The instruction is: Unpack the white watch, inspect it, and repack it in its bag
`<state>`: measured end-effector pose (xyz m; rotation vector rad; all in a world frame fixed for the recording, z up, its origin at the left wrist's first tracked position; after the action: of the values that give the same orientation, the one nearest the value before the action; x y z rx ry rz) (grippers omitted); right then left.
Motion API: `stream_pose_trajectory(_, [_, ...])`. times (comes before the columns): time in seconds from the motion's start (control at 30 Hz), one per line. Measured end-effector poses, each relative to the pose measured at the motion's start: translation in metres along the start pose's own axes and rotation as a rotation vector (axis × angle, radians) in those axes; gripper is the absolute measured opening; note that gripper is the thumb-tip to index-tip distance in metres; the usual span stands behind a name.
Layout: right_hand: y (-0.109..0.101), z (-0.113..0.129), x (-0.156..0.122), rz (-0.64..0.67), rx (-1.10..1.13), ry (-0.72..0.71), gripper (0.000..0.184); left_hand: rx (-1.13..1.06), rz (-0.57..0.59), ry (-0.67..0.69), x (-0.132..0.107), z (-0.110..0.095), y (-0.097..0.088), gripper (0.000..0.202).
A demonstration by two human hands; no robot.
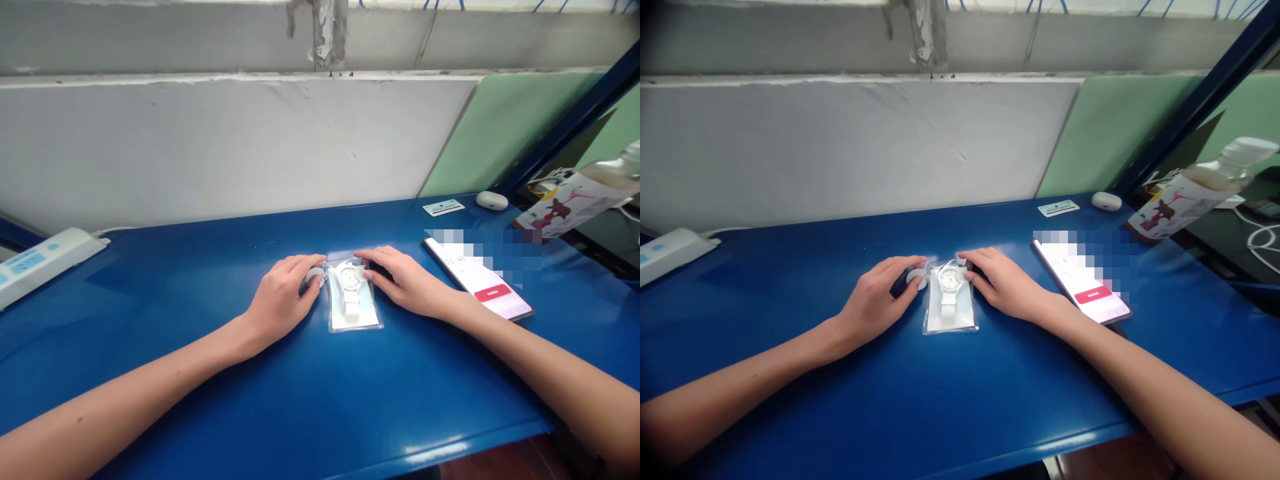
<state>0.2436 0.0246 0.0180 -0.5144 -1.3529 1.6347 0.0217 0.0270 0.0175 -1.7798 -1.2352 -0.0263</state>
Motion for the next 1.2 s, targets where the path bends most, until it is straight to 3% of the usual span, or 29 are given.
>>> stream_pose_trajectory(0.2, [-0.002, 0.0, 0.0, -0.004, 0.005, 0.008, 0.039, 0.065, 0.007, -0.037, 0.002, -0.005, -0.001, 0.026])
stream_pose_trajectory(0.37, [-0.003, 0.003, -0.001, 0.006, -0.039, -0.01, 0.04, 0.018, 0.268, -0.007, 0.001, -0.01, 0.007, 0.075])
stream_pose_trajectory(0.43, [-0.005, 0.004, -0.002, 0.025, -0.074, -0.034, 0.045, 0.028, 0.314, -0.009, 0.001, -0.009, 0.009, 0.084])
stream_pose_trajectory(0.57, [-0.01, 0.007, -0.006, 0.145, -0.175, -0.147, 0.072, 0.057, 0.308, -0.058, 0.002, -0.006, 0.011, 0.081])
stream_pose_trajectory(0.7, [-0.01, 0.003, -0.008, 0.225, -0.213, -0.161, 0.093, 0.061, 0.293, -0.068, 0.002, -0.006, 0.011, 0.082])
stream_pose_trajectory(1.0, [-0.003, -0.007, -0.008, 0.252, -0.165, -0.109, 0.099, 0.101, 0.312, -0.082, 0.0, -0.004, 0.013, 0.091])
stream_pose_trajectory(1.2, [0.002, -0.011, -0.009, 0.298, -0.178, -0.126, 0.114, 0.065, 0.333, -0.062, 0.001, -0.006, 0.012, 0.096])
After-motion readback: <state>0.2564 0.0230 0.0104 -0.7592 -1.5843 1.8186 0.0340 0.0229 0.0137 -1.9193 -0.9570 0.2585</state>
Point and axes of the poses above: each hand's wrist, its own x-axis towards the middle knuckle, its own y-axis out of the palm, z = x × y, the point moved 4 cm from there along x, towards the middle knuckle, and after that the axes turned 14 degrees about -x, right-handed, at the moved point
